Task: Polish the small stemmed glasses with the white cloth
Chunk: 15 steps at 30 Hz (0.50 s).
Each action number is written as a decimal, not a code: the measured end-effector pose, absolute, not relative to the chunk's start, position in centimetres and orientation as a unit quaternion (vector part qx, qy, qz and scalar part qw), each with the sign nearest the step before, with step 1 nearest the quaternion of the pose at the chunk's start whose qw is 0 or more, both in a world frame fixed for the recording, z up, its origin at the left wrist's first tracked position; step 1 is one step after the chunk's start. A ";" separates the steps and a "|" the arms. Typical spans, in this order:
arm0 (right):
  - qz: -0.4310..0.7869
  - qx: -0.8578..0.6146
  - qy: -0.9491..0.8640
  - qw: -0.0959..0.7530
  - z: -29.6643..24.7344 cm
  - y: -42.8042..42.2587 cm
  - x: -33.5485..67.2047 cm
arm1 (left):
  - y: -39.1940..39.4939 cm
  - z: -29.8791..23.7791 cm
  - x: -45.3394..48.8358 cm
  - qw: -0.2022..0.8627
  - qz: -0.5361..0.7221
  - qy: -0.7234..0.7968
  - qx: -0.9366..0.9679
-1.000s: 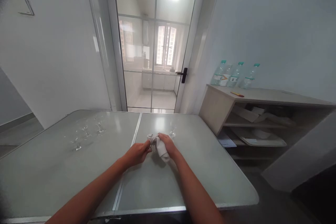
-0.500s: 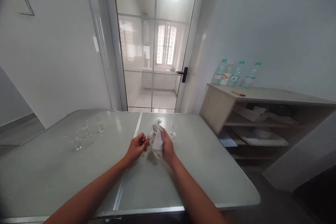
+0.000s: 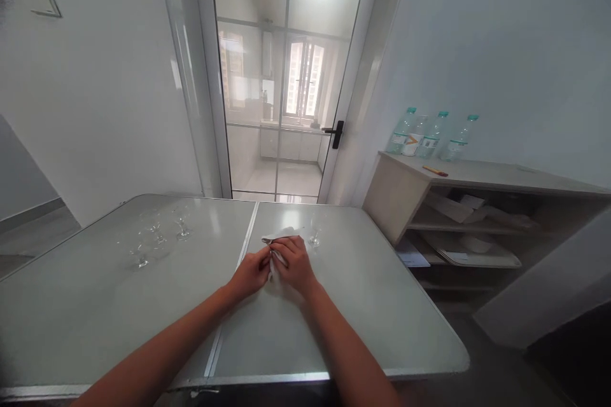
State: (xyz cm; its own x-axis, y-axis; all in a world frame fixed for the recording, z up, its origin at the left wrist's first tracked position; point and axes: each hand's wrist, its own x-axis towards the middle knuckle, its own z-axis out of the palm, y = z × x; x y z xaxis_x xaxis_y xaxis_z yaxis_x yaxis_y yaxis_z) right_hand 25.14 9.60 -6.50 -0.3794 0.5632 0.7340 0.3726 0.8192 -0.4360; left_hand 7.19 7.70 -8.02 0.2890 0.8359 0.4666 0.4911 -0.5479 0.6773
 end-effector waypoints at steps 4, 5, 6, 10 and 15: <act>0.179 -0.347 -0.761 0.518 -6.8 9.9 25.0 | 7.7 -8.7 6.8 0.121 0.324 0.413 0.842; 0.230 -0.365 -0.735 0.524 -7.0 10.2 25.1 | 7.8 -8.9 6.6 0.110 0.306 0.411 0.852; 0.285 -0.381 -0.705 0.526 -7.2 10.5 25.1 | 7.9 -9.0 6.5 0.104 0.291 0.407 0.860; 0.432 -0.399 -0.608 0.534 -8.2 11.8 25.7 | 8.0 -9.0 6.1 0.110 0.296 0.387 0.866; 0.480 -0.392 -0.554 0.556 -8.8 12.5 26.3 | 7.9 -8.3 6.1 0.132 0.334 0.394 0.846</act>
